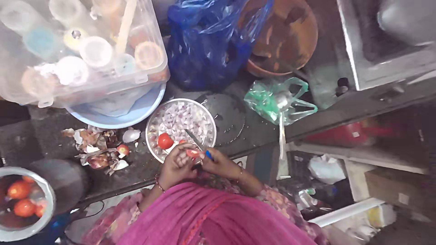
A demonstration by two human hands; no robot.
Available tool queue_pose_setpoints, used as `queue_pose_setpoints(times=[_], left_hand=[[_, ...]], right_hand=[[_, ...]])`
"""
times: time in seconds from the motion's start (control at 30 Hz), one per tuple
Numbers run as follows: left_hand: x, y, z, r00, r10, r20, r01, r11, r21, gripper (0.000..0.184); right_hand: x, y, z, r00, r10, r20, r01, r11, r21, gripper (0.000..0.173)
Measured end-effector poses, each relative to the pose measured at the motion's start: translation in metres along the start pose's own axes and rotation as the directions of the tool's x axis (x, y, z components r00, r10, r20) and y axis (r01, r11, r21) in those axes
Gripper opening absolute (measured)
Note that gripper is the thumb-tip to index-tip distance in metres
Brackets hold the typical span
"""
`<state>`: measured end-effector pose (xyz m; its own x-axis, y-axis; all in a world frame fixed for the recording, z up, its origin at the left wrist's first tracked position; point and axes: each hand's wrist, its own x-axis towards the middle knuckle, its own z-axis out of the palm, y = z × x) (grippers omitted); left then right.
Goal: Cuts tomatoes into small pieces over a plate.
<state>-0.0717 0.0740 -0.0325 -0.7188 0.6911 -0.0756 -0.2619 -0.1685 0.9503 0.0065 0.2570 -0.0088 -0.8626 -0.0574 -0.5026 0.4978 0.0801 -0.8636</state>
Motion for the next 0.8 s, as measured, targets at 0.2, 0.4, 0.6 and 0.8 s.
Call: queue_pose_setpoints(times=[0.2, 0.4, 0.6, 0.8], left_hand=[[-0.003, 0.012, 0.004, 0.981, -0.181, -0.065, 0.187, 0.977, 0.102, 0.027], [-0.004, 0.009, 0.008, 0.975, -0.209, -0.080, 0.215, 0.975, 0.065, 0.028], [-0.004, 0.006, 0.017, 0.967, -0.208, -0.146, 0.220, 0.973, 0.071, 0.029], [-0.003, 0.001, 0.025, 0.956, -0.193, -0.220, 0.214, 0.974, 0.078, 0.026]], right_hand=[[0.000, 0.000, -0.004, 1.000, 0.012, 0.025, -0.007, 0.985, -0.174, 0.040], [-0.001, -0.004, -0.007, 0.999, 0.020, 0.034, -0.011, 0.973, -0.232, 0.039], [0.000, -0.007, -0.008, 0.999, 0.027, 0.036, -0.017, 0.961, -0.274, 0.038], [0.003, 0.003, -0.005, 1.000, 0.003, 0.017, 0.001, 0.970, -0.242, 0.042]])
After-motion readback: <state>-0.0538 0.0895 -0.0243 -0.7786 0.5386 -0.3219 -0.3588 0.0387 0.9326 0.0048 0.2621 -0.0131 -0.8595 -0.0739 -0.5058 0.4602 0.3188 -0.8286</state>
